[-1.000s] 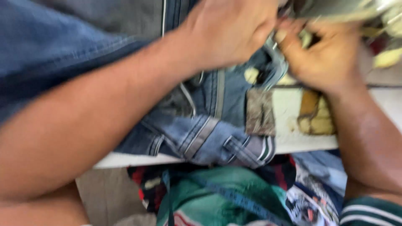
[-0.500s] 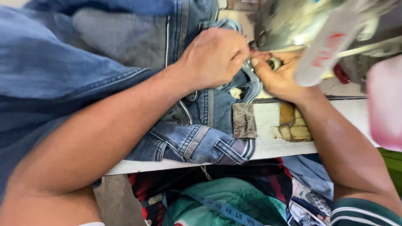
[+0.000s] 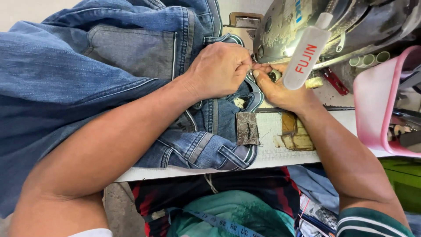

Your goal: Attaching belt loops to denim jeans using an industrial sewing machine on a factory floor.

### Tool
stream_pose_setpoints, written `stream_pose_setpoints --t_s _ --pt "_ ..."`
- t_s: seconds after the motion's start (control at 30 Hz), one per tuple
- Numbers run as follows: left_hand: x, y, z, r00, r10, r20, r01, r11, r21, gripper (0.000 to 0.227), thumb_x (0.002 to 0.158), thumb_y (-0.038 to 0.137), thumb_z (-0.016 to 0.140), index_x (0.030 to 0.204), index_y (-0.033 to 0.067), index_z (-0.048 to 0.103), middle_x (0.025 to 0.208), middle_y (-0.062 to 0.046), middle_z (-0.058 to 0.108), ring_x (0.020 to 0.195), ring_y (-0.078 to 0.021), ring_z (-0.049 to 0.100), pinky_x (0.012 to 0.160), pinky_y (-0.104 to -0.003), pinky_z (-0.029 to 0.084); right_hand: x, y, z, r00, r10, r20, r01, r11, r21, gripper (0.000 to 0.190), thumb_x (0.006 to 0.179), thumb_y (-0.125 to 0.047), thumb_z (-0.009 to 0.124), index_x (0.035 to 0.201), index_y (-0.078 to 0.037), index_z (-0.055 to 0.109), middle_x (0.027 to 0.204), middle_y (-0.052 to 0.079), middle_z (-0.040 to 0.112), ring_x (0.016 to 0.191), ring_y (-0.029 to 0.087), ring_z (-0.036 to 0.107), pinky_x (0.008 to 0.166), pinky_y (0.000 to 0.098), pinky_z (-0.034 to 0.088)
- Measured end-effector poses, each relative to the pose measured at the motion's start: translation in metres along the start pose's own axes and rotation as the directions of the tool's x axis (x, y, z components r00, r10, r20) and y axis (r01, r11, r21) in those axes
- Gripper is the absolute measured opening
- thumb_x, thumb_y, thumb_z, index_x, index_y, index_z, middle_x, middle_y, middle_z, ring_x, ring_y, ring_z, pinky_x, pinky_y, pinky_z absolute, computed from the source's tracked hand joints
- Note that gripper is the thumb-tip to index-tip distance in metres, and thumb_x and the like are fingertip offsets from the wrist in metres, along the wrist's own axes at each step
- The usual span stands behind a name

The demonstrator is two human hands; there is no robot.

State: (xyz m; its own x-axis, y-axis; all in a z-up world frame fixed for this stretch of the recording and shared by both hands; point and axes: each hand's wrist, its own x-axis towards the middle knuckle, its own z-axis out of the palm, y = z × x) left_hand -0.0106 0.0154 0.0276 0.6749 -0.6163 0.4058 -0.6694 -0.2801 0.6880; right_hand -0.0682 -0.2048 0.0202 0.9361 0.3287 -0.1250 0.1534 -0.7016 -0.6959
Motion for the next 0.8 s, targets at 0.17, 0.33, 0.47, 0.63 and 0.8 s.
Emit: stream_pose_setpoints --t_s 0.17,0.33,0.47,0.63,0.8 --pt "-0.001 -0.007 0.001 1.0 0.024 0.003 -0.024 1.0 0.016 0.018 0.084 0.007 0.05 0.071 0.0121 0.062 0.07 -0.001 0.066 0.065 -0.0231 0.063 0.058 -0.042 0.053 -0.001 -0.007 0.0 0.994 0.083 -0.07 -0.089 0.993 -0.077 0.021 0.102 -0.024 0.06 0.101 -0.004 0.062 0.09 0.002 0.065 0.086 0.01 0.067 0.094 0.023 0.059" --pt "-0.002 -0.011 0.001 0.999 0.011 0.034 -0.012 1.0 0.029 0.019 0.081 0.004 0.049 0.068 0.0132 0.059 0.066 0.0 0.061 0.061 -0.022 0.06 0.055 -0.042 0.051 -0.003 -0.038 0.003 0.961 0.149 -0.235 -0.145 0.989 0.034 0.029 0.098 -0.027 0.064 0.113 -0.004 0.072 0.107 0.008 0.075 0.1 0.015 0.072 0.097 0.0273 0.057" --pt "-0.003 -0.01 0.001 0.998 -0.018 0.057 0.017 1.0 0.003 0.022 0.076 -0.001 0.048 0.064 0.0154 0.055 0.063 0.002 0.058 0.059 -0.0181 0.058 0.055 -0.039 0.054 0.001 -0.037 0.002 0.949 0.292 -0.121 -0.28 0.954 0.107 0.021 0.1 -0.026 0.06 0.104 -0.008 0.07 0.098 -0.002 0.07 0.098 0.006 0.067 0.108 0.0204 0.049" --pt "-0.003 -0.012 0.003 0.998 -0.013 0.056 0.012 1.0 0.025 0.021 0.08 0.001 0.048 0.065 0.0147 0.054 0.063 0.001 0.057 0.058 -0.0187 0.057 0.054 -0.039 0.053 -0.002 -0.044 0.003 0.951 0.215 -0.223 -0.203 0.976 0.075 0.03 0.097 -0.027 0.063 0.117 -0.007 0.072 0.113 0.004 0.075 0.105 0.011 0.07 0.102 0.0232 0.052" --pt "-0.003 -0.014 0.006 0.999 -0.002 0.036 0.001 0.999 0.037 0.02 0.08 0.003 0.049 0.064 0.0137 0.055 0.062 0.0 0.057 0.056 -0.0214 0.056 0.051 -0.041 0.05 -0.002 -0.043 0.003 0.947 0.238 -0.217 -0.237 0.971 0.032 0.03 0.098 -0.03 0.063 0.116 -0.009 0.073 0.104 0.002 0.076 0.096 0.008 0.071 0.107 0.0238 0.049"
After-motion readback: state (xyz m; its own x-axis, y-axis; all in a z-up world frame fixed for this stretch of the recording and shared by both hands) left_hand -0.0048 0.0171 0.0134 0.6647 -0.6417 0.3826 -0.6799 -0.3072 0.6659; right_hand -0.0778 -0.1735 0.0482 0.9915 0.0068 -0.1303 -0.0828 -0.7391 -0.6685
